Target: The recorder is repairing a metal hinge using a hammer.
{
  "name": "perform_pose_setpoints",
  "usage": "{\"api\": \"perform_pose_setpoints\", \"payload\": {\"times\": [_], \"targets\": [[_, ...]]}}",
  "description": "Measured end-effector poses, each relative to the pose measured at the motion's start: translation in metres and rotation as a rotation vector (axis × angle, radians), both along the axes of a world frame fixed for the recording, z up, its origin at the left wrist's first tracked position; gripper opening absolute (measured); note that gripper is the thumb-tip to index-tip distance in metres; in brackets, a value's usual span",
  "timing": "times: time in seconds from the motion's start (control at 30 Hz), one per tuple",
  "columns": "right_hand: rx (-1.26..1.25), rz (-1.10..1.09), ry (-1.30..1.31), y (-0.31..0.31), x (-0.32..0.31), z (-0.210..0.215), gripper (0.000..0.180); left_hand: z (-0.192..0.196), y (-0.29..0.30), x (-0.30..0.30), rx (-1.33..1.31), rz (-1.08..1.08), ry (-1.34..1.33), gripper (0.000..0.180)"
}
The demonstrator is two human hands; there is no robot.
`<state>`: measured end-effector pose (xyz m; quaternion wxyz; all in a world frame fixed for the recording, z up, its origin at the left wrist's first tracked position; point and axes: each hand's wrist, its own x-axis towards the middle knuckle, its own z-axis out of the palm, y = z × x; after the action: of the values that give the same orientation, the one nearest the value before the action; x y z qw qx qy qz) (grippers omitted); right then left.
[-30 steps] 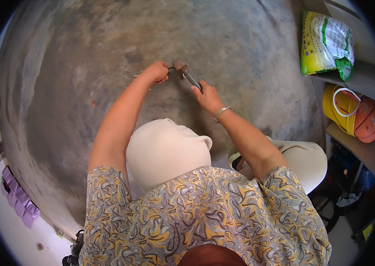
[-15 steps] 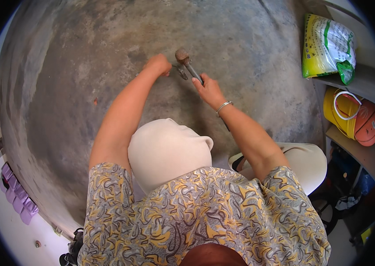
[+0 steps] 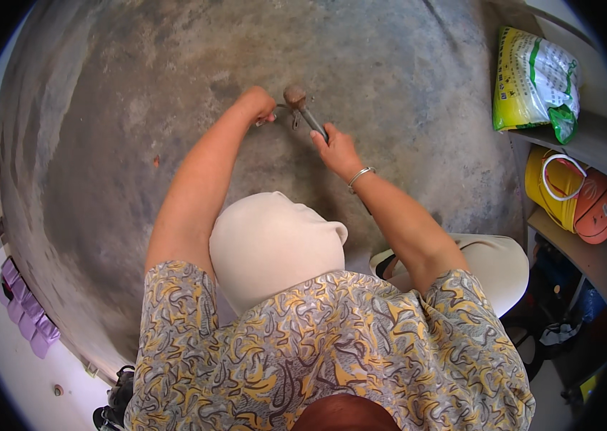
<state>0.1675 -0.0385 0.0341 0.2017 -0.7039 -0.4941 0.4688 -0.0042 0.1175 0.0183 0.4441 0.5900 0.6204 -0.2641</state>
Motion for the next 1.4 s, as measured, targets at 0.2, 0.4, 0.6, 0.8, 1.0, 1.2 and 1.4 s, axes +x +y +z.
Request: {"api": "perform_pose_setpoints", "payload": {"times": [0.2, 0.4, 0.6, 0.8, 1.0, 1.2, 1.4], "targets": [[-0.004, -0.02, 0.025, 0.013, 0.011, 0.008, 0.034, 0.011, -0.003, -0.007, -0.068, 0.371, -0.099, 0.018], [0.041, 0.049, -0.07, 0.001, 0.004, -0.002, 0.033, 0.021, -0.009, 0.001, -0.112, 0.437, -0.132, 0.016], [-0.038, 0.028, 0.053, 0.008, 0.008, 0.012, 0.035, 0.006, -0.018, -0.014, -0.077, 0.516, -0.163, 0.015], [0.113, -0.085, 0.178, 0.012, 0.008, 0.024, 0.037, 0.009, -0.028, -0.013, -0.059, 0.622, -0.2, 0.016], [0.014, -0.221, 0.166, -0.006, 0.018, 0.016, 0.038, 0.012, -0.046, -0.018, -0.007, 0.681, -0.253, 0.021], [-0.013, -0.115, 0.012, -0.018, 0.016, -0.002, 0.037, -0.001, -0.075, -0.019, 0.093, 0.719, -0.344, 0.015], [-0.035, 0.052, -0.106, -0.016, 0.003, -0.006, 0.037, 0.002, -0.093, -0.006, 0.142, 0.913, -0.37, 0.015]]}}
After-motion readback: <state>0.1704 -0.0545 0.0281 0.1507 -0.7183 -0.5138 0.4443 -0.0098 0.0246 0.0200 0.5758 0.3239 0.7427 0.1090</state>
